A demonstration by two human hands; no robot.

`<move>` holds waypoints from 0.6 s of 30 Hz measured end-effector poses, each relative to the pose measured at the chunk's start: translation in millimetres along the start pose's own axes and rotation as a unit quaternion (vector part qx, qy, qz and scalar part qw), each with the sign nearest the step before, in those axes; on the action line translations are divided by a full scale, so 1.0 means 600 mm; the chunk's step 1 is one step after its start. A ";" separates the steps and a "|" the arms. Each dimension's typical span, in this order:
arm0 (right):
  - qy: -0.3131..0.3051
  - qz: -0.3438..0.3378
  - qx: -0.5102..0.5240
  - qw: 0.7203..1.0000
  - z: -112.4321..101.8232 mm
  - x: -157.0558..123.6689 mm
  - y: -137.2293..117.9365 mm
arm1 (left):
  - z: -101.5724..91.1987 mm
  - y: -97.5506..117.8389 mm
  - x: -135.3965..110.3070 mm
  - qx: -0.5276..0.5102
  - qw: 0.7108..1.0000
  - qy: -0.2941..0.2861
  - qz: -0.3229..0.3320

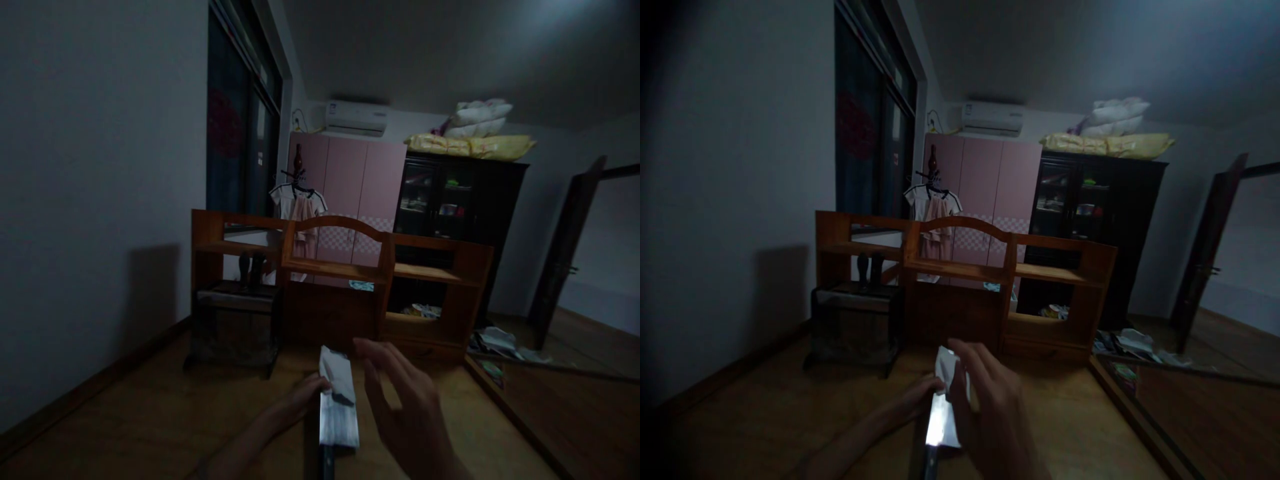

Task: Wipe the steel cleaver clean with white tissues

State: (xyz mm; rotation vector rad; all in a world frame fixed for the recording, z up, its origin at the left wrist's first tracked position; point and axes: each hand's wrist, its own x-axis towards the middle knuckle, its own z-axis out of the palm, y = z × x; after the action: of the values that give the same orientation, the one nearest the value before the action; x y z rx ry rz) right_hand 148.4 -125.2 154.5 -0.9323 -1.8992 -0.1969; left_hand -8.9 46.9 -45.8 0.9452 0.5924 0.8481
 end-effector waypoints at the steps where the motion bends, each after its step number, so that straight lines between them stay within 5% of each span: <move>1: -0.004 0.033 0.021 0.999 0.038 0.003 0.037 | 0.004 0.002 -0.003 0.001 1.000 -0.004 0.014; 5: -0.041 0.099 0.052 0.993 0.186 -0.031 0.160 | 0.015 0.011 -0.015 0.013 0.998 -0.007 0.057; 8: -0.120 0.090 0.068 0.986 0.248 -0.076 0.195 | 0.017 0.018 -0.023 0.023 0.998 -0.017 0.053; 18: -0.120 0.091 0.130 0.980 0.248 -0.096 0.189 | 0.017 0.028 -0.035 0.059 0.994 -0.076 0.053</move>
State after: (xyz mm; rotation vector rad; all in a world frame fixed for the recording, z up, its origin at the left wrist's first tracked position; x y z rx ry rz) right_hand 135.0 -2.1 3.1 -0.9766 -1.9847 0.2803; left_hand -19.1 30.1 -24.7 1.1476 0.4669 0.8338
